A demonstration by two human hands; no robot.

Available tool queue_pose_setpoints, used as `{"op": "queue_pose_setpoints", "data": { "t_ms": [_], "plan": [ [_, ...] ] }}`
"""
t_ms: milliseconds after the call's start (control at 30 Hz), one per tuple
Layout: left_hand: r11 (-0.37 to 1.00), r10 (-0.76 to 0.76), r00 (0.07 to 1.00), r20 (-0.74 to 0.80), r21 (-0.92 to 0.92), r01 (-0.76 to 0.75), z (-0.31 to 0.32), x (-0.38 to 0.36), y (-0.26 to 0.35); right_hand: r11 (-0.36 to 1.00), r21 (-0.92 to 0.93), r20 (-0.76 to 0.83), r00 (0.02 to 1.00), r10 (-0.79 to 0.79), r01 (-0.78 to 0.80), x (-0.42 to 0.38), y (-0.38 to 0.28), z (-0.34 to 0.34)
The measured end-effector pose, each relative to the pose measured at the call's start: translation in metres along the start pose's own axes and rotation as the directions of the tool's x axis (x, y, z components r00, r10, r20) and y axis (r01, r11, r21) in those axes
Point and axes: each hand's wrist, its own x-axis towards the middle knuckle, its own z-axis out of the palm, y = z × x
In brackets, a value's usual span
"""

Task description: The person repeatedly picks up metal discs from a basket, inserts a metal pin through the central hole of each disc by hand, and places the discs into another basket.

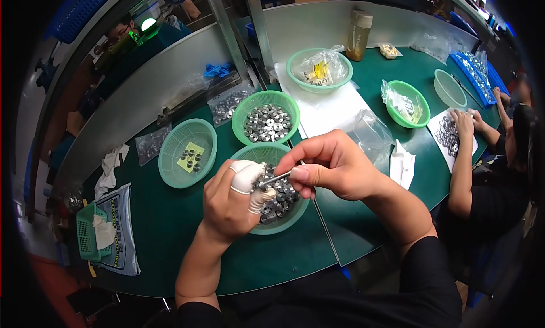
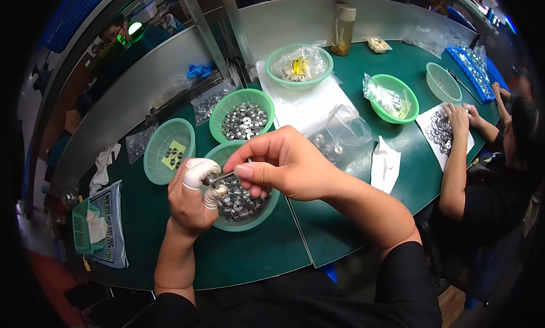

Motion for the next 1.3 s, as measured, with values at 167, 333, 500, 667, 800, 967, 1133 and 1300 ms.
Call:
{"op": "queue_pose_setpoints", "data": {
  "t_ms": [167, 333, 500, 667, 800, 967, 1133, 1300],
  "plan": [
    [0.998, 0.062, 0.995, 0.083, -0.013, -0.061, -0.001, -0.003, -0.004, 0.998, 0.016, 0.012, 0.998, 0.065, -0.066, 0.001, 0.001, -0.001],
    [0.988, -0.027, 0.996, 0.087, -0.147, 0.039, 0.001, -0.003, -0.004, 0.996, -0.084, -0.023, 1.0, -0.002, 0.0, -0.002, -0.001, 0.006],
    [0.884, -0.28, 0.943, 0.178, -0.335, 0.326, -0.002, -0.002, 0.006, 0.869, -0.441, -0.014, 0.966, -0.257, 0.225, -0.002, 0.003, 0.012],
    [0.652, -0.407, 0.865, 0.293, -0.571, 0.5, 0.0, -0.003, 0.011, 0.624, -0.638, 0.127, 0.861, -0.492, 0.45, 0.003, 0.008, 0.01],
    [0.449, -0.376, 0.787, 0.489, -0.647, 0.617, -0.009, -0.006, 0.004, 0.529, -0.693, 0.179, 0.829, -0.53, 0.489, 0.002, 0.012, 0.012],
    [0.154, -0.377, 0.639, 0.671, -0.635, 0.757, -0.013, -0.006, 0.004, 0.36, -0.751, 0.296, 0.769, -0.566, 0.554, 0.006, 0.021, 0.013],
    [0.145, -0.404, 0.655, 0.639, -0.662, 0.735, -0.011, -0.007, -0.001, 0.516, -0.694, 0.228, 0.833, -0.504, 0.502, 0.008, 0.015, 0.01],
    [0.691, -0.402, 0.869, 0.288, -0.528, 0.494, -0.004, -0.004, 0.004, 0.786, -0.553, 0.034, 0.95, -0.311, 0.277, 0.002, 0.009, 0.012]
  ]
}}
